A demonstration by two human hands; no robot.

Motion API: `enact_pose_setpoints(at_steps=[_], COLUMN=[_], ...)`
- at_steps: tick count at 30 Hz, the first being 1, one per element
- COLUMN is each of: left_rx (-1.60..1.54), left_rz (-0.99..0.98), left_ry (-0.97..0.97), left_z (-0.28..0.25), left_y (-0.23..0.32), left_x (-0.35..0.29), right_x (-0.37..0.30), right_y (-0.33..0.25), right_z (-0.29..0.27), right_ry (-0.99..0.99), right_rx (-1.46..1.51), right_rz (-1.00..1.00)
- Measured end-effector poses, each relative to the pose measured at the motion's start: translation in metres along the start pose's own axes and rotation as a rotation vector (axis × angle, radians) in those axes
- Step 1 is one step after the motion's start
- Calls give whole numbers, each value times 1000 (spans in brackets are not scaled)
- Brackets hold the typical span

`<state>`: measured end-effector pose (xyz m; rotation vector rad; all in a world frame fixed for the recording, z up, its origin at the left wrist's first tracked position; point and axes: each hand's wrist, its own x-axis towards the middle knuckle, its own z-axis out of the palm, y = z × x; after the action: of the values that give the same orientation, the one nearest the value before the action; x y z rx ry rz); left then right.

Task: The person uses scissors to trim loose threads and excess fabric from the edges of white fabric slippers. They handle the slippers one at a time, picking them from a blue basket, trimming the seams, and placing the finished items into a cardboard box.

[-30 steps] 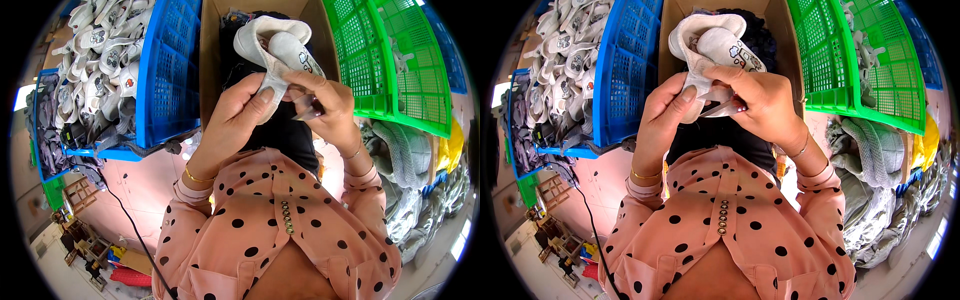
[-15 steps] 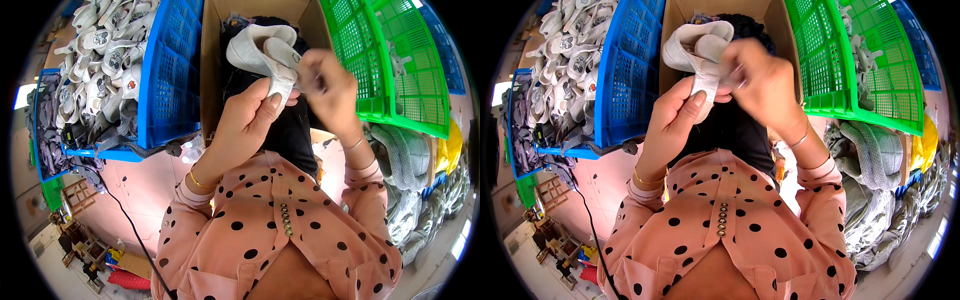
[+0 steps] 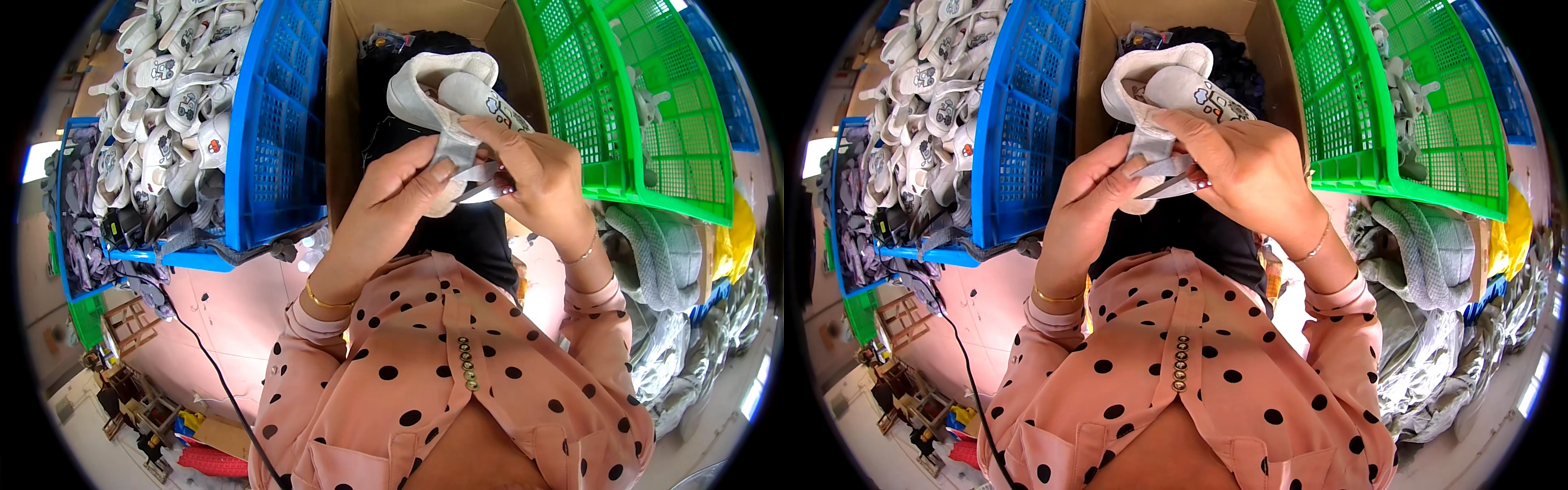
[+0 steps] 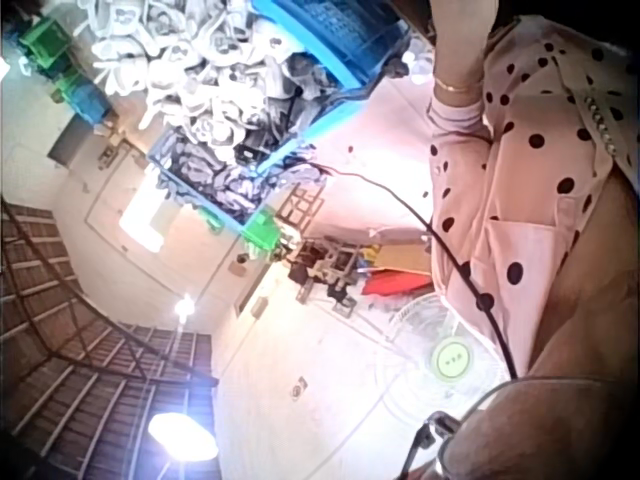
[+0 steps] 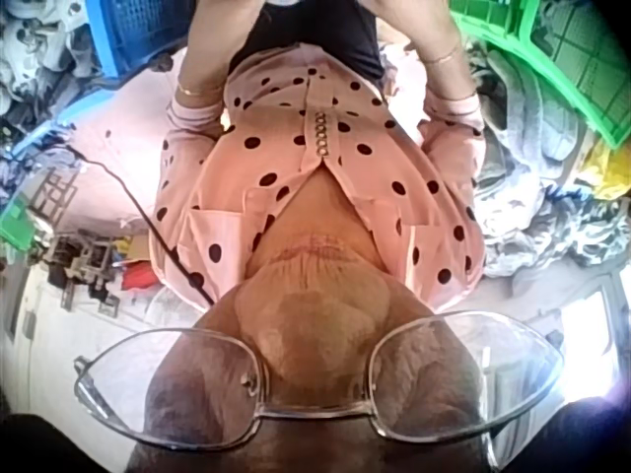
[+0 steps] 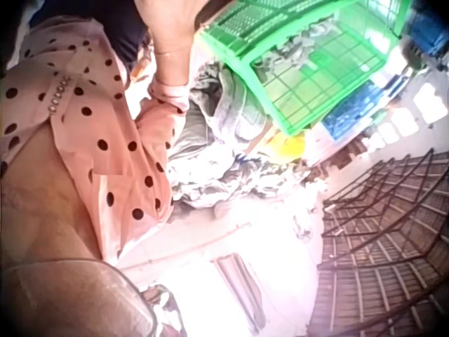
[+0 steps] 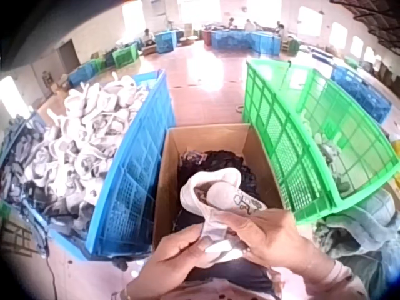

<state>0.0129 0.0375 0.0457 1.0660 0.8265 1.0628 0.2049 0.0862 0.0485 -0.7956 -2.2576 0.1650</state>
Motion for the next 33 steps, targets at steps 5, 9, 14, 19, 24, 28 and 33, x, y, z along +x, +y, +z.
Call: enact_pose_setpoints(at_steps=[5, 9, 14, 19, 24, 28, 33], left_rx=[279, 906, 1049, 693, 671, 689, 915], left_rz=[55, 554, 473, 265, 295, 312, 370], left_ry=[24, 436, 152, 129, 107, 140, 201], left_z=[0, -16, -20, -19, -26, -27, -40], left_y=[3, 3, -10, -9, -12, -9, 28], left_x=[-3, 10, 11, 8, 9, 4, -18], right_x=[-9, -19, -19, -19, -16, -7, -9], right_y=[10, 5, -1, 2, 5, 1, 26], right_z=[10, 22, 7, 9, 9, 11, -12], right_ry=[54, 50, -97, -115, -53, -39, -3], right_rx=[106, 782, 1087, 1255, 1333, 1283, 1047], right_rz=[46, 609, 879, 967, 1040, 1048, 1129])
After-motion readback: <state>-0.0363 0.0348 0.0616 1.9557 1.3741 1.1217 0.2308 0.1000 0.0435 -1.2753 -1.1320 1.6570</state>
